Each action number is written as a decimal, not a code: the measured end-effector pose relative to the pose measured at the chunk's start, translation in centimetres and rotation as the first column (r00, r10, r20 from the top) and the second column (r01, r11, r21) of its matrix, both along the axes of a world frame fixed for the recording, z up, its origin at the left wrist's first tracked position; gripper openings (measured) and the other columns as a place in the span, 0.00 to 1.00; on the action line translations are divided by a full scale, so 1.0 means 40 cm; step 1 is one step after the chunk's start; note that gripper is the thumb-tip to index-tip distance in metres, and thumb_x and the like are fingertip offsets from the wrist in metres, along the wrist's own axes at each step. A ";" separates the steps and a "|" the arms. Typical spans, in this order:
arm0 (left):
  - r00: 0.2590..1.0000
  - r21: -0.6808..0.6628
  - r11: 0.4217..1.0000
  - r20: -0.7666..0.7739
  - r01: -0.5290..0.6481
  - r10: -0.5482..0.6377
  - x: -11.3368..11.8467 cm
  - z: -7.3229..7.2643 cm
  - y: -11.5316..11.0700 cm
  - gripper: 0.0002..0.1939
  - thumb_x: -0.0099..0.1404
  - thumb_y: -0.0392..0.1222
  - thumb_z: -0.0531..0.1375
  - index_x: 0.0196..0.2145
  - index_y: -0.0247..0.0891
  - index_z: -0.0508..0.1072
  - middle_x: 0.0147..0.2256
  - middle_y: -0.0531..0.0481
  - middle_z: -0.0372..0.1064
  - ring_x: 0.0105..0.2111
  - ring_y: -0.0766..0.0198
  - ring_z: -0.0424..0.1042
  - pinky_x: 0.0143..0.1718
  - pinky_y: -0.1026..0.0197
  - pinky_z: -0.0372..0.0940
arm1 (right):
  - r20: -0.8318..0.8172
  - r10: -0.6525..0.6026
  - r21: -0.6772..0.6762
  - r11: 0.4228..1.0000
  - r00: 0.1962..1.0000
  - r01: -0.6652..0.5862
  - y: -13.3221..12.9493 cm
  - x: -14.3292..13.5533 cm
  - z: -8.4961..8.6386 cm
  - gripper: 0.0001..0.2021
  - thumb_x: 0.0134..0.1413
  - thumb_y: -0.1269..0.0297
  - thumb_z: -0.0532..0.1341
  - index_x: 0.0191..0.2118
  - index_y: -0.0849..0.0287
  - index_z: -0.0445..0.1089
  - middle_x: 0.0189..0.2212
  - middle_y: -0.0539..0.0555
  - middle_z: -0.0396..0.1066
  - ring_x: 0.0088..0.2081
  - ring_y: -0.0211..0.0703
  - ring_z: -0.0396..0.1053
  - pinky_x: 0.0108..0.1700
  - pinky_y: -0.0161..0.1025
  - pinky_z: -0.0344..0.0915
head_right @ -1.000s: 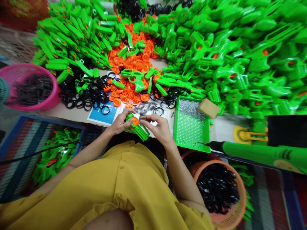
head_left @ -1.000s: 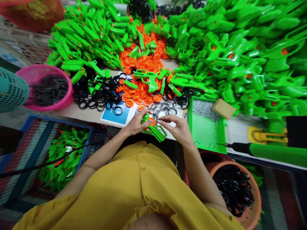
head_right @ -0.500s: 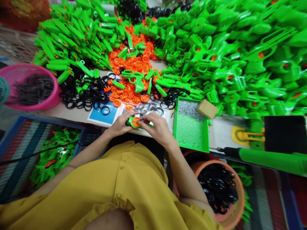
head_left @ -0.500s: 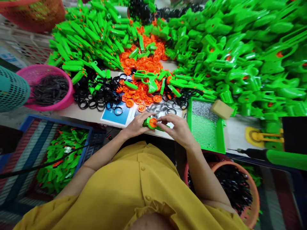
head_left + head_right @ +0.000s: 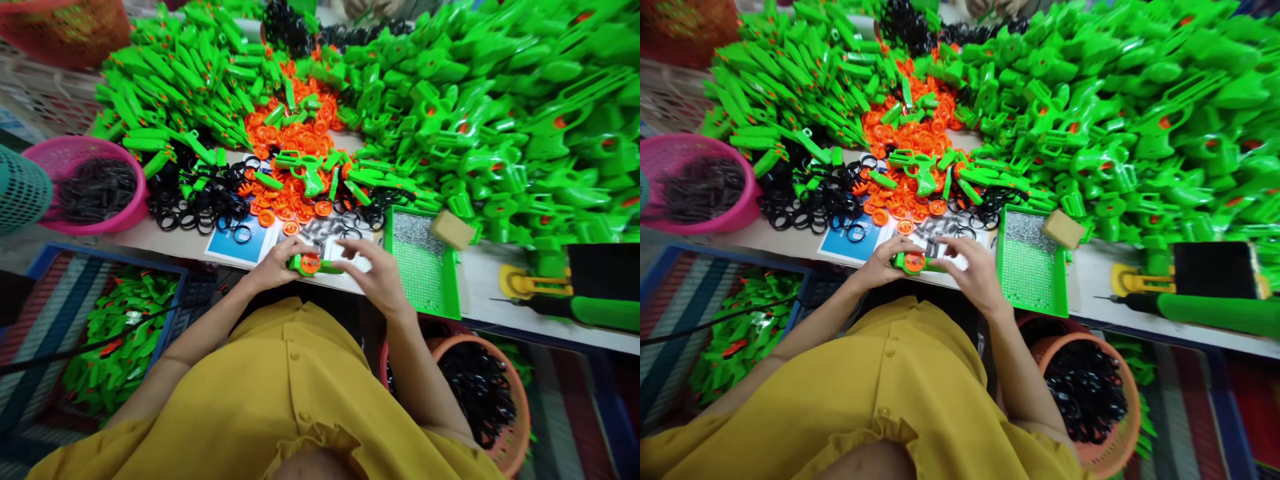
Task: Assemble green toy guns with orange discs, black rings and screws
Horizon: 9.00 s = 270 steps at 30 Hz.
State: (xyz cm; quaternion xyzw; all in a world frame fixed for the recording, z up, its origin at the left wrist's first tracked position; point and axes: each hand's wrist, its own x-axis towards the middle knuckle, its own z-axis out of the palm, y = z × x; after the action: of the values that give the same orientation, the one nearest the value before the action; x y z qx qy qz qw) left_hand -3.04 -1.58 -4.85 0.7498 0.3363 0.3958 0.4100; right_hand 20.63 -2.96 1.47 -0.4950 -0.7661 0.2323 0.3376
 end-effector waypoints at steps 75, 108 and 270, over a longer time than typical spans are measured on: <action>0.963 -0.300 0.953 0.266 0.042 0.041 -0.019 -0.042 -0.012 0.34 0.63 0.54 0.64 0.63 0.40 0.63 0.60 0.40 0.65 0.59 0.49 0.66 0.61 0.50 0.61 | 0.067 0.461 -0.024 0.887 0.885 -0.461 0.085 -0.087 -0.004 0.24 0.53 0.60 0.66 0.56 0.54 0.70 0.50 0.58 0.74 0.51 0.50 0.71 0.55 0.50 0.65; 0.966 -0.343 0.939 0.253 0.029 0.063 0.000 -0.031 0.019 0.30 0.59 0.59 0.66 0.52 0.38 0.71 0.46 0.45 0.71 0.44 0.58 0.70 0.48 0.59 0.64 | -0.137 -0.119 -0.076 0.991 0.983 0.109 0.042 0.068 0.027 0.15 0.60 0.59 0.61 0.51 0.52 0.75 0.43 0.54 0.78 0.37 0.45 0.76 0.43 0.46 0.74; 0.969 -0.232 0.963 0.235 0.135 -0.079 -0.012 -0.023 0.035 0.32 0.53 0.52 0.71 0.52 0.36 0.73 0.47 0.43 0.74 0.48 0.55 0.73 0.52 0.59 0.65 | 0.188 -0.055 0.338 0.941 0.981 -0.012 -0.060 0.034 -0.094 0.21 0.60 0.81 0.56 0.51 0.51 0.75 0.43 0.53 0.75 0.37 0.36 0.77 0.38 0.33 0.75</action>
State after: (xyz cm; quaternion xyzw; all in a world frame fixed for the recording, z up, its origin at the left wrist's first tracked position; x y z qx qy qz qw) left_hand -3.53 -0.17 -5.77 0.6610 0.2933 0.4100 0.5558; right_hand 22.00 -5.34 -2.30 -0.4587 -0.8185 0.0444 0.3432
